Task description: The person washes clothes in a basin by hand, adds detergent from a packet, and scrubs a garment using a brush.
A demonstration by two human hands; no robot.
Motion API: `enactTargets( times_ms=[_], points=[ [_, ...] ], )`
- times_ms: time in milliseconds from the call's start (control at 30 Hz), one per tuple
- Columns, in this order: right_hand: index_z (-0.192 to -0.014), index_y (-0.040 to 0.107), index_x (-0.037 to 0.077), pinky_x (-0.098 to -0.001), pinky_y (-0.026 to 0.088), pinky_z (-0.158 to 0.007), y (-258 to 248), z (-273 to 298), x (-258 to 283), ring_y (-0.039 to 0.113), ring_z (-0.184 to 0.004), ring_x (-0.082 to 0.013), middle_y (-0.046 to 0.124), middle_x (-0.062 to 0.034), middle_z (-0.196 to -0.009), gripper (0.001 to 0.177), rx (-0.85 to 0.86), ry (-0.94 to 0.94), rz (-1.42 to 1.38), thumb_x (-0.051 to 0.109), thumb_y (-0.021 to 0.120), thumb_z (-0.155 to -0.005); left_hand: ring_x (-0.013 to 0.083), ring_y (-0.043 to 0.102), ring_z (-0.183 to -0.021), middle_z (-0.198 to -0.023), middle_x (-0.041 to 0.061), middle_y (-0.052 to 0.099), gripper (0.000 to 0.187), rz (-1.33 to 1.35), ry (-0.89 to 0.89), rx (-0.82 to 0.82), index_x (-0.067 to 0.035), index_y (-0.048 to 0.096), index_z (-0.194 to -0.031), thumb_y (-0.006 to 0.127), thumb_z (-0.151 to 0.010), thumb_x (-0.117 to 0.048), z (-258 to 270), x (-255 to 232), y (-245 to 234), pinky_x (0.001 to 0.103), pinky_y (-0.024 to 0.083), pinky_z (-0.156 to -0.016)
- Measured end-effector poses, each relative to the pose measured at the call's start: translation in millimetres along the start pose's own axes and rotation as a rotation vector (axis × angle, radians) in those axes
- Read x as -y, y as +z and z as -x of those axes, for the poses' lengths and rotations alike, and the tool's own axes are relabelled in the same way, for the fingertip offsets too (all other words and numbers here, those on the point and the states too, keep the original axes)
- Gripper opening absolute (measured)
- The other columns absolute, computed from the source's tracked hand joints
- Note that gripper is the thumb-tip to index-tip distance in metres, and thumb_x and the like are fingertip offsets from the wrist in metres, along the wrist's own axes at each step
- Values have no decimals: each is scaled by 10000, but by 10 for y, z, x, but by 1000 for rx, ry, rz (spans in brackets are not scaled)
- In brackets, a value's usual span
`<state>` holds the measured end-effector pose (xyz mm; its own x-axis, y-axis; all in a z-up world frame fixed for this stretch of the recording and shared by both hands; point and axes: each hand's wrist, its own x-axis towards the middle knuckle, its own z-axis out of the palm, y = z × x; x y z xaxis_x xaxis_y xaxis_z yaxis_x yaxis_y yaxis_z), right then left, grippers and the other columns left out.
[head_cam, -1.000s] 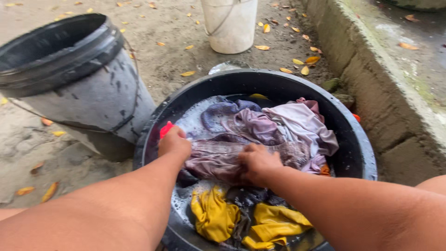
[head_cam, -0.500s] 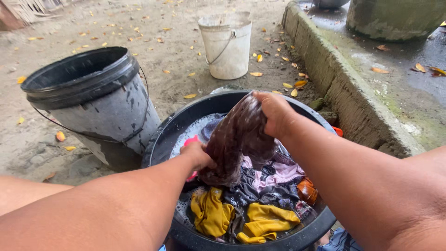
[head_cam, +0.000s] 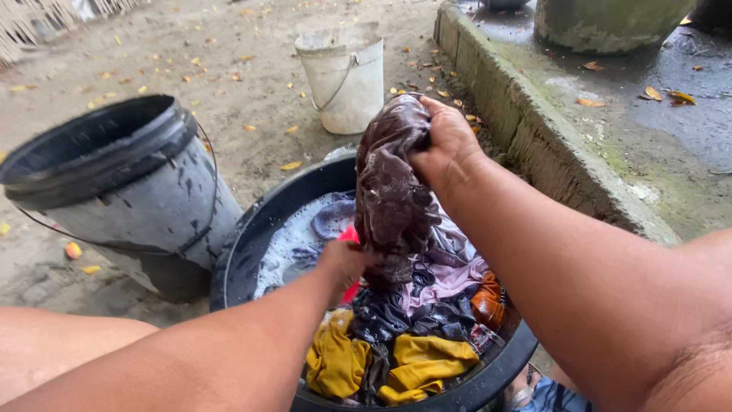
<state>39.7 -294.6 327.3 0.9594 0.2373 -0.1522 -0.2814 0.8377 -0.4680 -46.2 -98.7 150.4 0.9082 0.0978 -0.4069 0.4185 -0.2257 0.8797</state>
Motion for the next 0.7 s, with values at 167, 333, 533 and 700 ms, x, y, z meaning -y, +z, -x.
enactTargets(
  times_ms=[167,333,533,700],
  points=[
    [-970,651,32,-545,593,-894,-441,-103,266,720,-846,-317,731,-163,-982,264,-95,17,142,252,512,-1013,218,668,-807,-915,150,738,276,208,52,-367,77,697,-903,645,-690,-89,-563,-307,-755,404,525,-682],
    [-1045,653,5,-546,602,-960,-1212,-603,240,739,-922,-321,740,-173,-1043,232,-44,204,251,191,515,-1049,308,687,-973,-1136,201,649,320,-40,1,-678,-50,718,-1004,734,-774,-273,-582,-736,-1161,427,518,-802],
    [-1167,641,10,-501,636,-931,-1824,-185,-646,777,-1020,-328,777,-182,-1089,286,-757,296,593,248,559,-1032,371,656,-1073,-1230,169,598,479,-416,410,-737,-278,619,-1231,781,-780,-295,-631,-671,-671,543,482,-883],
    [-1224,660,110,-555,517,-991,-1559,-53,-779,688,-1094,-326,736,-134,-1136,524,-676,312,493,545,470,-1003,462,639,-1114,-1209,200,646,713,-398,742,-99,-301,470,-1431,784,-794,-243,-369,-372,827,536,519,-929]
  ],
)
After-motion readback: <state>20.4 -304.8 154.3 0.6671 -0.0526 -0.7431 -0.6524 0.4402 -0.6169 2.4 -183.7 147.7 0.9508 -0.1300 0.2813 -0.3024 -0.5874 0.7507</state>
